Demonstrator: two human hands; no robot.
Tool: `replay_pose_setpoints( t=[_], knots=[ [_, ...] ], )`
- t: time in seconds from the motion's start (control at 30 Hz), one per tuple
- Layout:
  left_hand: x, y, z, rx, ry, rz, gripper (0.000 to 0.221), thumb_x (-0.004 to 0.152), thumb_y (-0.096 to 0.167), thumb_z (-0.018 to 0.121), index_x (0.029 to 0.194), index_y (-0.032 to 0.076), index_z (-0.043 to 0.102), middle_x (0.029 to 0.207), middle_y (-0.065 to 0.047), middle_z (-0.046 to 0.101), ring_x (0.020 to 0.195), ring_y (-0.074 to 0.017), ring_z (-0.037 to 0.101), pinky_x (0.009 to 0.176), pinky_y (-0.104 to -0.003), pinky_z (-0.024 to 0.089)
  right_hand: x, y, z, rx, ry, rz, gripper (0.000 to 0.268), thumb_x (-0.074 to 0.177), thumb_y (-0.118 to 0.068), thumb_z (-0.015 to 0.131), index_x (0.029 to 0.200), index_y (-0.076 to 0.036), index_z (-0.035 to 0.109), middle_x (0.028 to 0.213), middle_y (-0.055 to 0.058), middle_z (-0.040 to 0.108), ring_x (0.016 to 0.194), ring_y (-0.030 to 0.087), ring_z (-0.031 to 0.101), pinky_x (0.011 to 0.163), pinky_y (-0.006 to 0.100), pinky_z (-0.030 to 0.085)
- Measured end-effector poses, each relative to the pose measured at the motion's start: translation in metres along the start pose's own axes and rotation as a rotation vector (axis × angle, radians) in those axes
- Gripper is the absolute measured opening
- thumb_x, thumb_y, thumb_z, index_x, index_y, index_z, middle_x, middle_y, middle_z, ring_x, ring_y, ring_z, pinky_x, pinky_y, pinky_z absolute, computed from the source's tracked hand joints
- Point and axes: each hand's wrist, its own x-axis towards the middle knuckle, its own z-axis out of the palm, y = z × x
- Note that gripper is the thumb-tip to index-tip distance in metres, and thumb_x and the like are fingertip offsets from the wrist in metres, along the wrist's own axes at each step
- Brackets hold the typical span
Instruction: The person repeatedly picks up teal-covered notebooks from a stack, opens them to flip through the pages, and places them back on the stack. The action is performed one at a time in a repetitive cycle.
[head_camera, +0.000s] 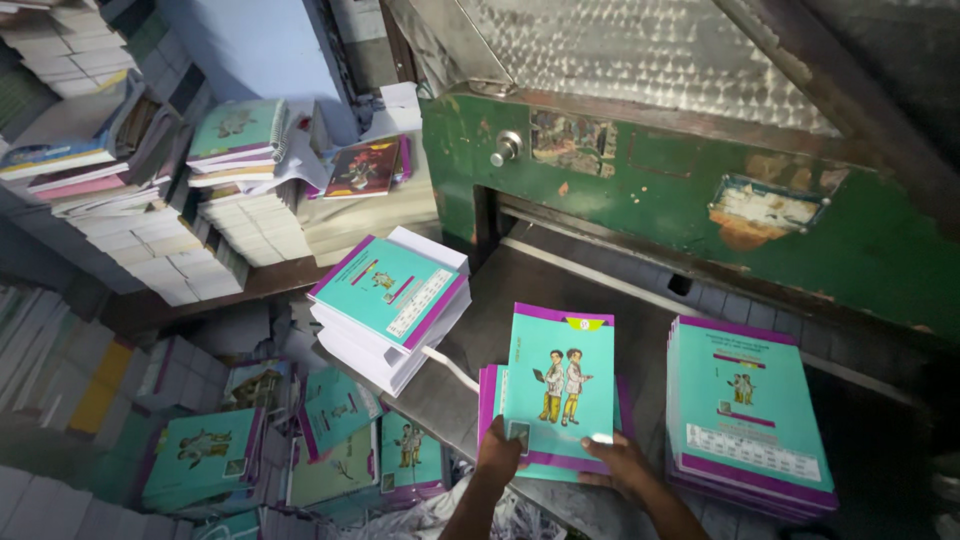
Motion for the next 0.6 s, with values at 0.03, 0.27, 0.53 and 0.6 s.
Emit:
replay_pose_setpoints(
  t=[0.03,0.27,0.53,0.6],
  knots=[
    [0.003,0.002,0.001,0.015,0.01,-0.02,0.038,0.085,-0.007,0.056,0.121,0.007,0.061,0.095,-0.011,0.072,0.076,-0.0215,0.072,0.055,-0.033,0.061,0.001,-0.004,0.001,-0.004,0.015,0.013,0.062,0.083,-0.021,0.079,0.138,-0.007,0.056,0.138,0.018,0.06,0.125,0.037,0.062,0.089,0.055,0.06],
    [0.005,-0.003,0.0,0.052,0.019,-0.056,0.038,0.087,-0.006,0.056,0.122,0.008,0.062,0.097,-0.01,0.071,0.077,-0.0208,0.072,0.056,-0.034,0.063,-0.005,-0.001,-0.001,-0.045,0.025,0.003,0.057,0.084,-0.022,0.078,0.136,-0.011,0.059,0.132,0.012,0.066,0.117,0.031,0.066,0.088,0.053,0.064],
    [-0.009,0.019,-0.001,0.026,0.006,-0.089,0.041,0.087,-0.007,0.055,0.124,0.009,0.061,0.1,-0.01,0.072,0.082,-0.0213,0.074,0.06,-0.033,0.064,-0.004,0.0,0.002,-0.056,-0.034,-0.072,0.054,0.084,-0.024,0.077,0.133,-0.008,0.062,0.124,0.014,0.071,0.11,0.031,0.07,0.084,0.05,0.065],
    [-0.013,0.021,-0.002,0.041,0.006,-0.077,0.043,0.085,-0.008,0.054,0.124,0.008,0.061,0.101,-0.009,0.072,0.084,-0.0203,0.074,0.061,-0.033,0.065,-0.005,-0.001,0.001,-0.063,-0.009,-0.04,0.055,0.083,-0.023,0.077,0.134,-0.011,0.06,0.124,0.014,0.072,0.111,0.031,0.07,0.085,0.05,0.065]
  ],
)
